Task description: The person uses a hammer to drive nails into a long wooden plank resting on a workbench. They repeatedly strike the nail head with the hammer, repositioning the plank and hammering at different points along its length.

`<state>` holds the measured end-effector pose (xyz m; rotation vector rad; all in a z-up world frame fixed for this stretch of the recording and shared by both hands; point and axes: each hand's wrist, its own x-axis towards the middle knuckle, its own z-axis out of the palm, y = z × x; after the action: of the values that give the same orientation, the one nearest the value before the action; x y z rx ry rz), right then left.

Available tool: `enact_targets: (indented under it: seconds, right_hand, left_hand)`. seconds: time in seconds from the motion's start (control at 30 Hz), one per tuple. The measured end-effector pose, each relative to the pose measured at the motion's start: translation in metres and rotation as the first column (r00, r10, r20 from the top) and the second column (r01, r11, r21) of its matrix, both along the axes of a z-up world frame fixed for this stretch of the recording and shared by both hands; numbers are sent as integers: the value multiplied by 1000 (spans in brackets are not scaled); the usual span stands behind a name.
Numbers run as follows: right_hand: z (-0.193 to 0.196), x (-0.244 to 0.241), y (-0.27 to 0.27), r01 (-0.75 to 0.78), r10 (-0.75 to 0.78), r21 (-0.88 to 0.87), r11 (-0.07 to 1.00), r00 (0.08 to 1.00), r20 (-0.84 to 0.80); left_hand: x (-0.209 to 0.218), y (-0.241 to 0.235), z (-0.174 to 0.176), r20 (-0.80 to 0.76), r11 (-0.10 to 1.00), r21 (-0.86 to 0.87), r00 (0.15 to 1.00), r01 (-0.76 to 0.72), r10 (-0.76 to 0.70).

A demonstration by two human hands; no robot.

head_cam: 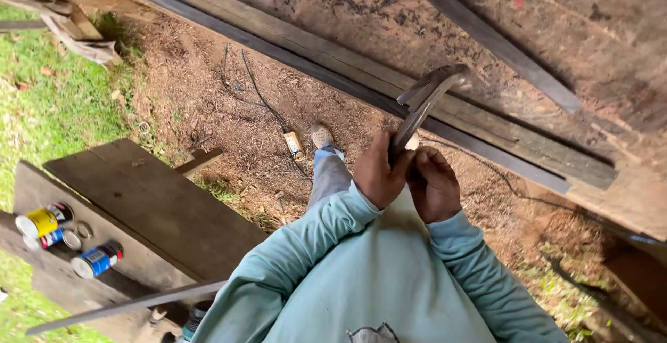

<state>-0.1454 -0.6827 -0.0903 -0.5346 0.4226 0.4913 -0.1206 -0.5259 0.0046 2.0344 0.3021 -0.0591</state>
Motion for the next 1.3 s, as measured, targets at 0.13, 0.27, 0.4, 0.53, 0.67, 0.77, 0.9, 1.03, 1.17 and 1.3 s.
enact_targets:
  seconds: [0.13,0.27,0.4,0.53,0.67,0.77,0.9,1.03,1.17,1.3]
  right_hand:
    - [22,15,-11,-133,133,-194,972,991,-16]
    - [45,19,-14,-59,489,-868,493,844,220]
    - [47,22,-14,147,576,-919,366,740,348]
    - [42,27,-29,97,542,-881,464,755,369]
    - [20,21,-57,197,364,-787,585,803,472]
    - [18,17,-78,152,151,-672,725,917,370]
    - [44,18,-93,176,-31,-492,853,957,289]
    - [21,13,-136,209,-154,-363,908,972,176]
    - [0,9,-176,359,-302,-323,876,929,213]
    - [1,0,-221,534,-496,-254,806,844,203]
  left_hand:
    - [-2,-10,9,28,997,-5,997,-74,74]
    - [-6,-16,11,9,994,2,994,-105,105]
    - [-5,-18,13,-63,995,47,994,-83,86]
    - [-12,-9,26,20,998,-20,998,-61,61]
    - [-25,14,40,134,999,-23,990,-39,42]
    - [-33,32,45,167,998,-43,985,-45,52]
    - [-39,47,21,194,997,80,981,-1,-15]
    - [-43,57,12,35,994,77,996,82,-85]
    - [-44,71,-24,66,979,171,990,112,-125]
    - [-36,78,-62,-34,960,197,980,200,-197]
